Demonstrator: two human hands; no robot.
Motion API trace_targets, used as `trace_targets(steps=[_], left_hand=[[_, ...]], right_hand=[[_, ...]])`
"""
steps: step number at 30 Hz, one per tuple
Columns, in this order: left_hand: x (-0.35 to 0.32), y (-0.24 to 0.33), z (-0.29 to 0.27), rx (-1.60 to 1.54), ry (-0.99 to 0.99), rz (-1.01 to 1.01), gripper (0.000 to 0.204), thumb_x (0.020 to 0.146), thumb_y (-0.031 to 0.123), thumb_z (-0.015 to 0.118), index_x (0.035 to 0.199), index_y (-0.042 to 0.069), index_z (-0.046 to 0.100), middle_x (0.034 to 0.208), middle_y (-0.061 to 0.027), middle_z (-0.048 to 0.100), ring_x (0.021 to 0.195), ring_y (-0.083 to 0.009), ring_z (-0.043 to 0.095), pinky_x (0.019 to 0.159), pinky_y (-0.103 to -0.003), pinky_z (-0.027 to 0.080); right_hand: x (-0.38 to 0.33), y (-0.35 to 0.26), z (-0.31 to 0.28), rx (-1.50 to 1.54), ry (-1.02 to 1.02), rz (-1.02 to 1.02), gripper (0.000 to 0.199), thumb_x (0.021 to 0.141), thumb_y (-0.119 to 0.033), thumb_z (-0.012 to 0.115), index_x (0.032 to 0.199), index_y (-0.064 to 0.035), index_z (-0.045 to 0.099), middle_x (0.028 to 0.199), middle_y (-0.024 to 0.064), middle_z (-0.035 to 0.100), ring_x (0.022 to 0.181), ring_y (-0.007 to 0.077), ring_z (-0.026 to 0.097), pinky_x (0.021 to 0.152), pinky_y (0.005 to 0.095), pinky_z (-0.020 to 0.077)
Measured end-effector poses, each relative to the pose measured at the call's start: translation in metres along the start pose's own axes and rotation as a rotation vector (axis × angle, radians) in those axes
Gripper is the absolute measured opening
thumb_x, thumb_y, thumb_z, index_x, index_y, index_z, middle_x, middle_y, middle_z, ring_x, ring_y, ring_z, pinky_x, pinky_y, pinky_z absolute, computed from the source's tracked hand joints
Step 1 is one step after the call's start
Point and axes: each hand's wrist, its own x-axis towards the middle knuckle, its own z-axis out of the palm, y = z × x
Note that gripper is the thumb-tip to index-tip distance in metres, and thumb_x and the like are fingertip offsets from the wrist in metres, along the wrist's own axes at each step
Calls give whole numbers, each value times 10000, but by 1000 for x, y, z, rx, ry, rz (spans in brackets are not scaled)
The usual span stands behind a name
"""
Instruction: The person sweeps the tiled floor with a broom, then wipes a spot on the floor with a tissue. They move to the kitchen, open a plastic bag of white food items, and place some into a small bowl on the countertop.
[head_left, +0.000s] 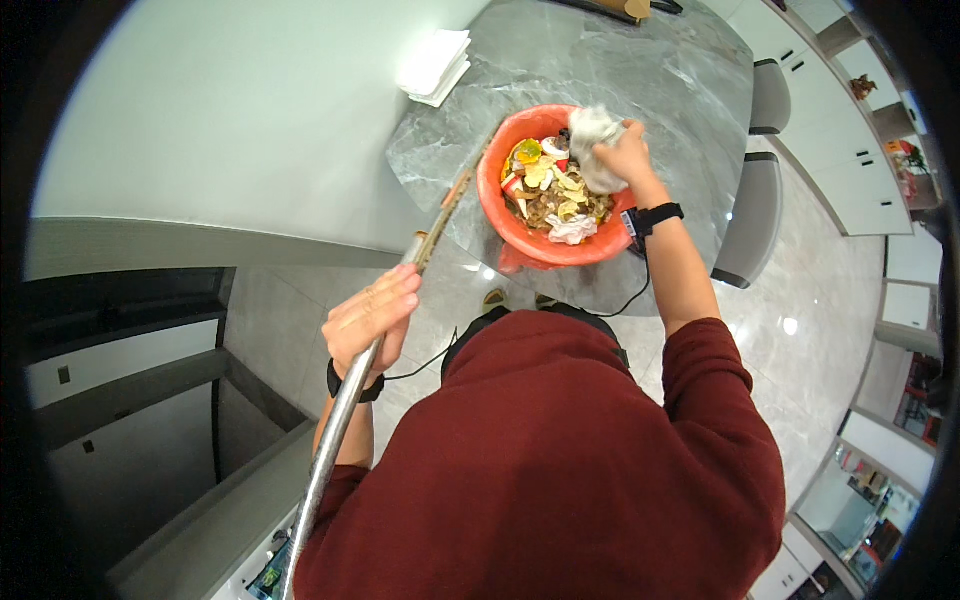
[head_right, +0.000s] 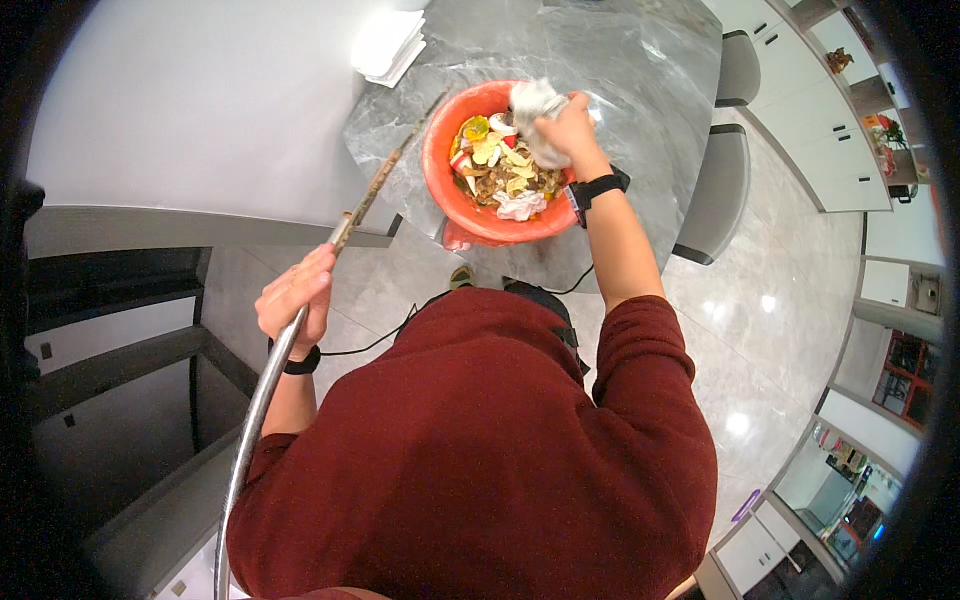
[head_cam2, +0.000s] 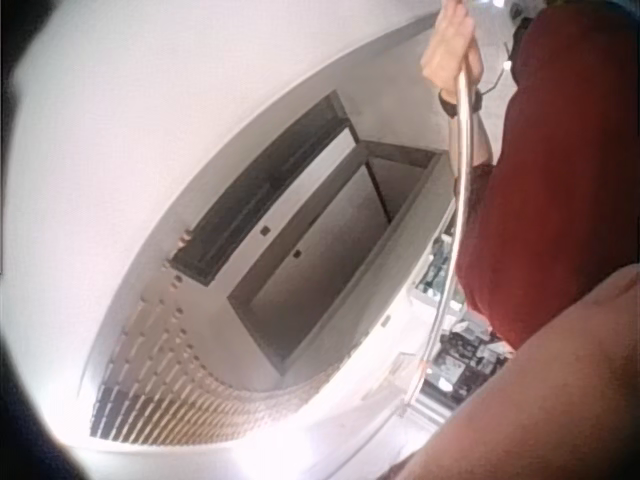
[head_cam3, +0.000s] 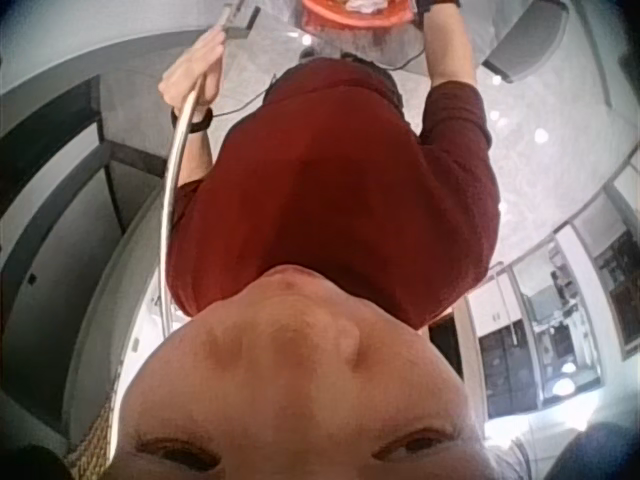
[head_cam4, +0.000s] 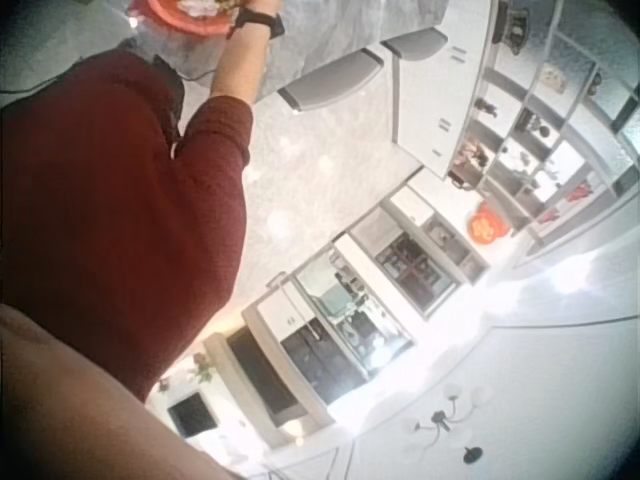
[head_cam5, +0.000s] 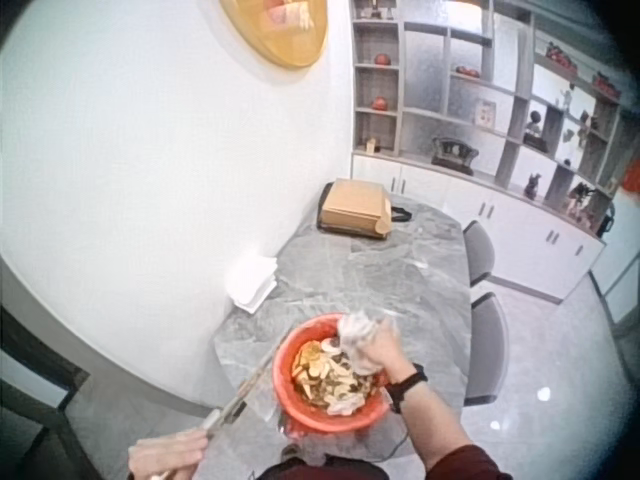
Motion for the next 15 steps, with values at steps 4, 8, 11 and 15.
trace_targets(steps=[4,8,11,15], left_hand=[[-5,-8,-3,12,31,-27,168,761,-122,630,899,-31,660,914,-206,694,938,-334,680,850,-419,550],[-6,-13,-3,8,37,-37,155,769,-110,634,902,-34,660,921,-208,693,940,-334,679,854,-416,547],[-7,-16,-3,-12,3,-29,144,820,-74,624,950,-18,650,940,-234,685,941,-353,675,846,-426,539],[-7,-22,-5,-42,1,-34,146,819,-82,614,944,-16,650,942,-233,685,942,-347,676,844,-417,539]], right_hand=[[-43,4,12,-190,186,-674,498,668,-171,692,1139,-69,566,1056,137,576,1061,336,542,907,442,427],[-90,15,38,-448,-495,-657,98,767,-161,593,787,-160,689,957,78,593,974,286,584,818,435,457],[-87,33,48,-516,-458,-709,123,790,-187,577,783,-167,698,911,80,605,969,261,593,822,415,465],[-65,45,46,-183,-374,-581,154,784,-127,594,881,-156,710,899,93,619,933,270,598,827,384,465]])
